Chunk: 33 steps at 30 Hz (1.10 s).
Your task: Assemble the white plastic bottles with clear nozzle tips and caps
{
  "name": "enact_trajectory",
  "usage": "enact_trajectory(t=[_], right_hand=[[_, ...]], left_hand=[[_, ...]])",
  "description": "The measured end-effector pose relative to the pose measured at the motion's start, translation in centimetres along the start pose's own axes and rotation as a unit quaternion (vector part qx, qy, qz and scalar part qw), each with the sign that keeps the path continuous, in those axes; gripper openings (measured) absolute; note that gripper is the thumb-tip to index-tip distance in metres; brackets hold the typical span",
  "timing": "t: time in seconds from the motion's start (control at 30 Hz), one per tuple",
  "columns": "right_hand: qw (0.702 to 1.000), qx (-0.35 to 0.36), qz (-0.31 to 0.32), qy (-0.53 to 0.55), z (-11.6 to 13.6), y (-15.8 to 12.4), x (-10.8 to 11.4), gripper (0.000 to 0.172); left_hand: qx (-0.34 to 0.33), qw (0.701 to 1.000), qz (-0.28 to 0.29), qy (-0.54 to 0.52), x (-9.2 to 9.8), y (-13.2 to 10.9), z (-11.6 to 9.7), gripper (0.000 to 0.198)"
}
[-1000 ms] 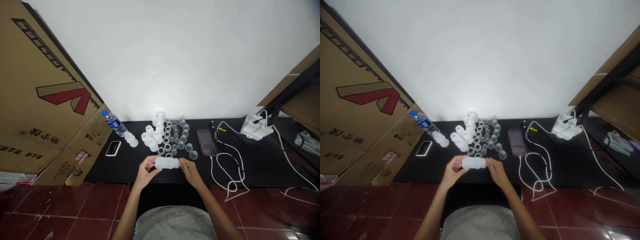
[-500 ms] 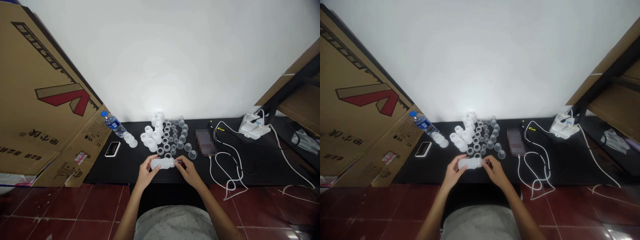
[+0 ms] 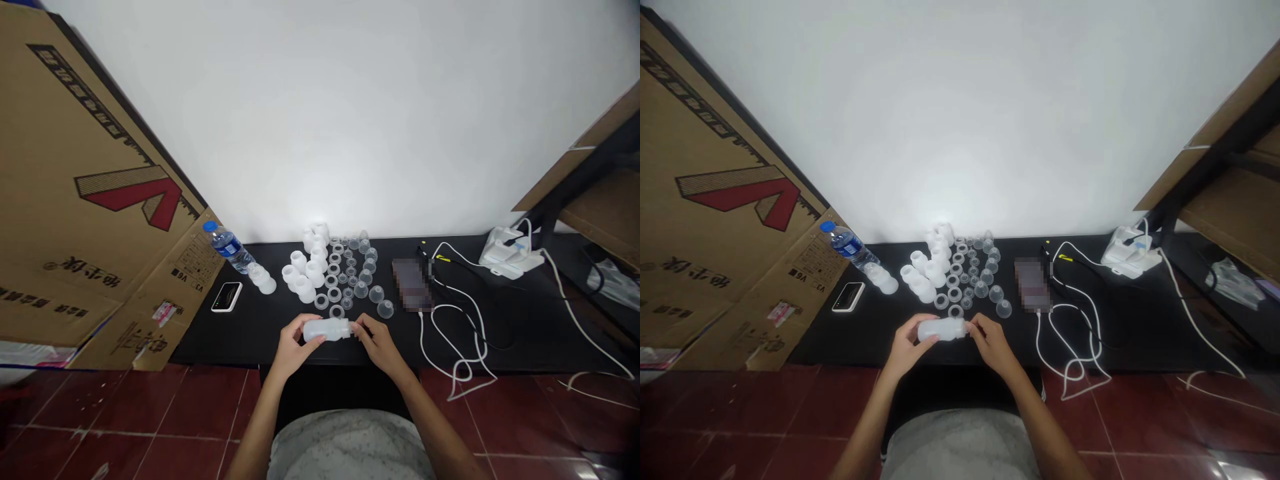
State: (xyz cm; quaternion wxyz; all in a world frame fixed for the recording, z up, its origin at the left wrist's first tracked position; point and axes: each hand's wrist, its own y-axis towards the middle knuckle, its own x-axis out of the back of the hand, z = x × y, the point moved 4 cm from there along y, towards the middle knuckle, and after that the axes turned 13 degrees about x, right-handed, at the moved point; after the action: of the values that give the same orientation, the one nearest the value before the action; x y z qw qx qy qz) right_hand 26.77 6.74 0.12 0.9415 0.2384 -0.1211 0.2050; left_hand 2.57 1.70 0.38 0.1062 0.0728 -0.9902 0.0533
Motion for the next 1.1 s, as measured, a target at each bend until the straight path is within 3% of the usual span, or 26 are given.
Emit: enact_trajectory(t=[0.2, 0.33, 0.47, 0.57, 0.73, 0.97, 1.1], right_hand=[[1.0, -0.007, -0.016, 0.0, 0.0, 0.1, 0.1, 0.046], [0.999, -0.011, -0.032, 0.012, -0.1, 0.0, 0.0, 0.029], [0.999, 0.004, -0.004, 0.035, 0.0, -0.1, -0.1, 0.054], [0.999, 0.014, 0.024, 0.027, 0.2, -0.1, -0.2, 0.041], [1.0, 0.001, 0.009, -0.008, 0.2, 0.0, -0.2, 0.028], [1.0, -0.006, -0.007, 0.001, -0.5, -0.1, -0.3, 0.026], [0.999, 0.002, -0.021, 0.043, -0.4, 0.0, 0.2, 0.032]], left_hand=[[-0.01, 1.0, -0.014, -0.006, 0.0, -0.2, -0.3, 0.041], [0.0, 1.0, -0.017, -0.016, 0.0, -0.1, 0.1, 0.04], [-0.005, 1.0, -0.017, -0.001, -0.1, -0.2, -0.1, 0.038], [-0.017, 1.0, -0.022, 0.012, -0.2, -0.2, -0.4, 0.037], [-0.027, 0.999, -0.02, 0.019, -0.4, -0.3, -0.5, 0.04], [-0.049, 0.998, -0.024, 0.04, -0.5, -0.9, 0.1, 0.041], [-0.031, 0.999, -0.009, -0.014, -0.5, -0.6, 0.8, 0.051]])
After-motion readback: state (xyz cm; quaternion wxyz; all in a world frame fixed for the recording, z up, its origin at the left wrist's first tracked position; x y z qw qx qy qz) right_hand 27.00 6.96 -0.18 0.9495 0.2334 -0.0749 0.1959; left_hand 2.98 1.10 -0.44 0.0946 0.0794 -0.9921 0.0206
